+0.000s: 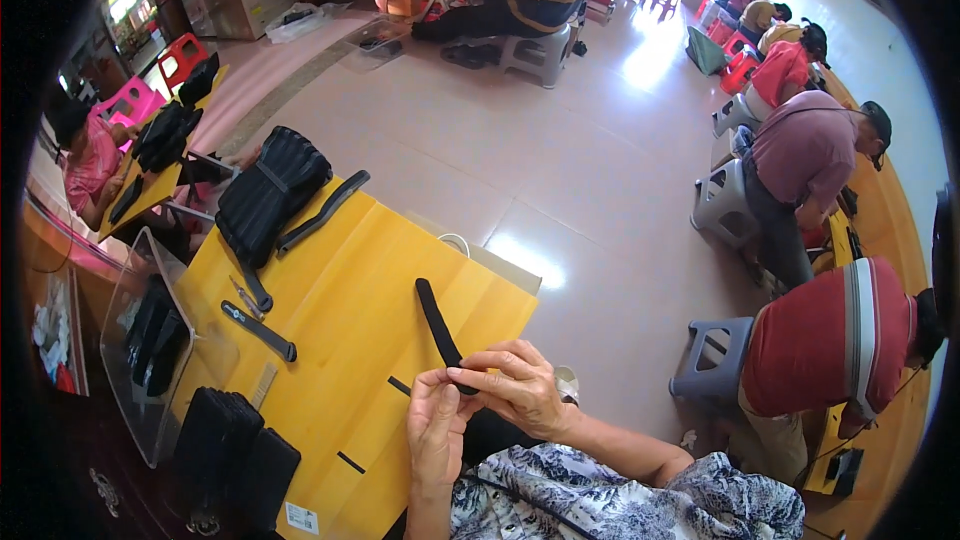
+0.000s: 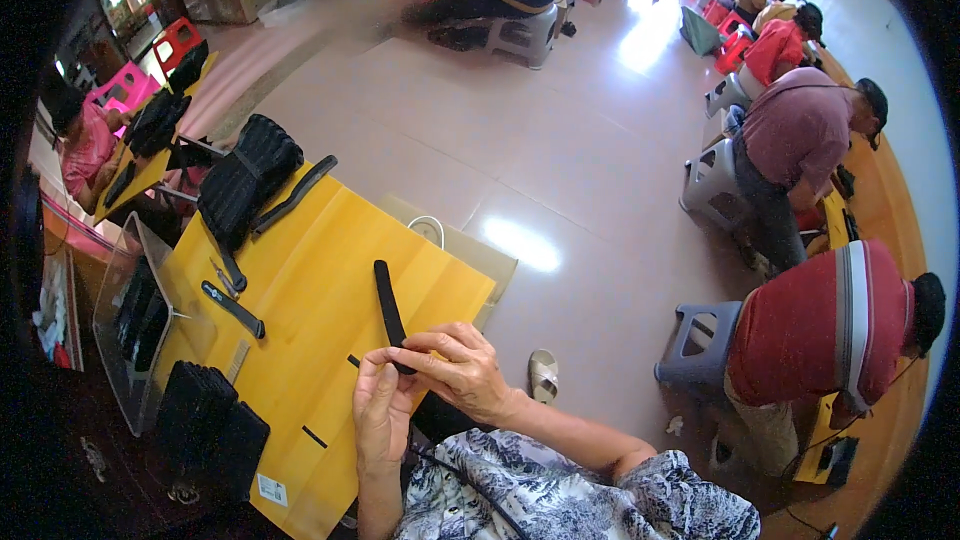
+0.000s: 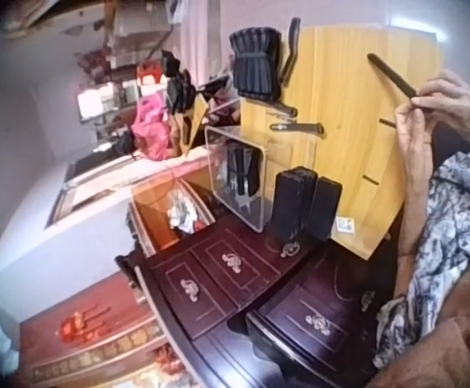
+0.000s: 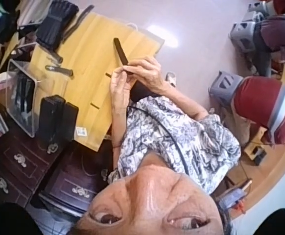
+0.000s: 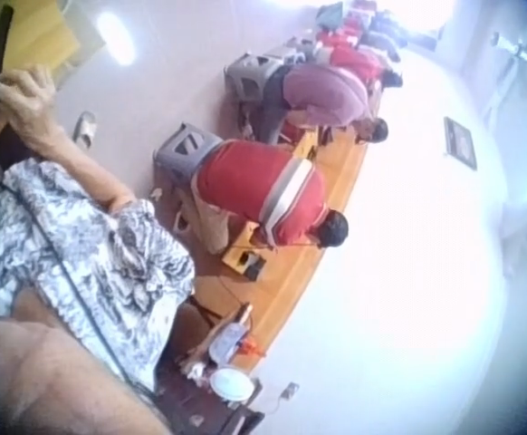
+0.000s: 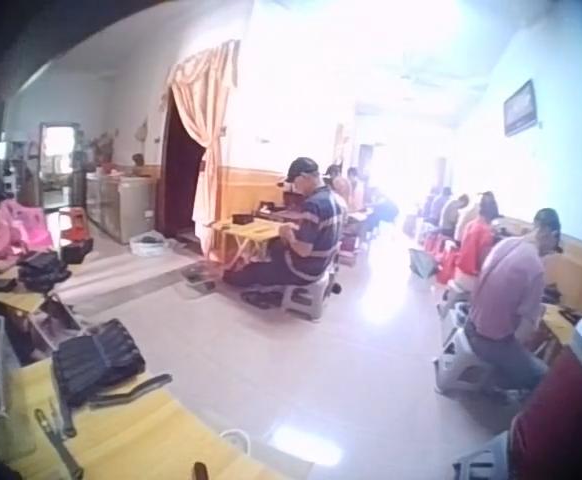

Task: The recorder is organizing, inspecting, and aligning black utility straps at a workbench.

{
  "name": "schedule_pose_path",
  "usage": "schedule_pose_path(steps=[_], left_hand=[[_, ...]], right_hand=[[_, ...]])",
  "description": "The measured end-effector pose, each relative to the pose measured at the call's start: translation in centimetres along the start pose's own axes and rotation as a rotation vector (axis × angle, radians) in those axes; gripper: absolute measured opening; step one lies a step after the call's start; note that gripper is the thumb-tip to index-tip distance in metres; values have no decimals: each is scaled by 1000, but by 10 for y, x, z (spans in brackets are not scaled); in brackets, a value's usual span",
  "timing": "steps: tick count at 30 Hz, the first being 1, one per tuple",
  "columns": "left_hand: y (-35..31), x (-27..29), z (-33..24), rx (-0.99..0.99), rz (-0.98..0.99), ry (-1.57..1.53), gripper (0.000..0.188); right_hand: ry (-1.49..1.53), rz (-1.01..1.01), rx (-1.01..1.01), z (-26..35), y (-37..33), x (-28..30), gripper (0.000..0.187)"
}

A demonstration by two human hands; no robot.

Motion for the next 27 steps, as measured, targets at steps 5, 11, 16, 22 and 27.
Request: schedule_pose_path(steps=[5,11,16,22,27], left_hand=[[2,11,14,56,-53,-61,27],[0,23,16,20,-125,-7,26],[-5,25,17,-15,-117,26,27],[-6,46,29,-6,-152,64,19],[-7,45,31,-81,-192,136,10]], right_hand=[[-10,94,-128,-5,-10,2,39],[168,190,-230,-14,-21,-1,26],[231,261,-374,-18,-22,-3,18],[228,435,-387,-18,-22,-8,21],[246,527,-418,-26,-26,-14,20]])
Point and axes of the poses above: each hand's wrist, its own y-axis towards the middle knuckle, its own x-axis out of the back of the hand, z = x × y, the point moved 7 cm from there along y, towards the middle knuckle, and after that the axes turned 11 degrees about -z, right-handed, at the moved point
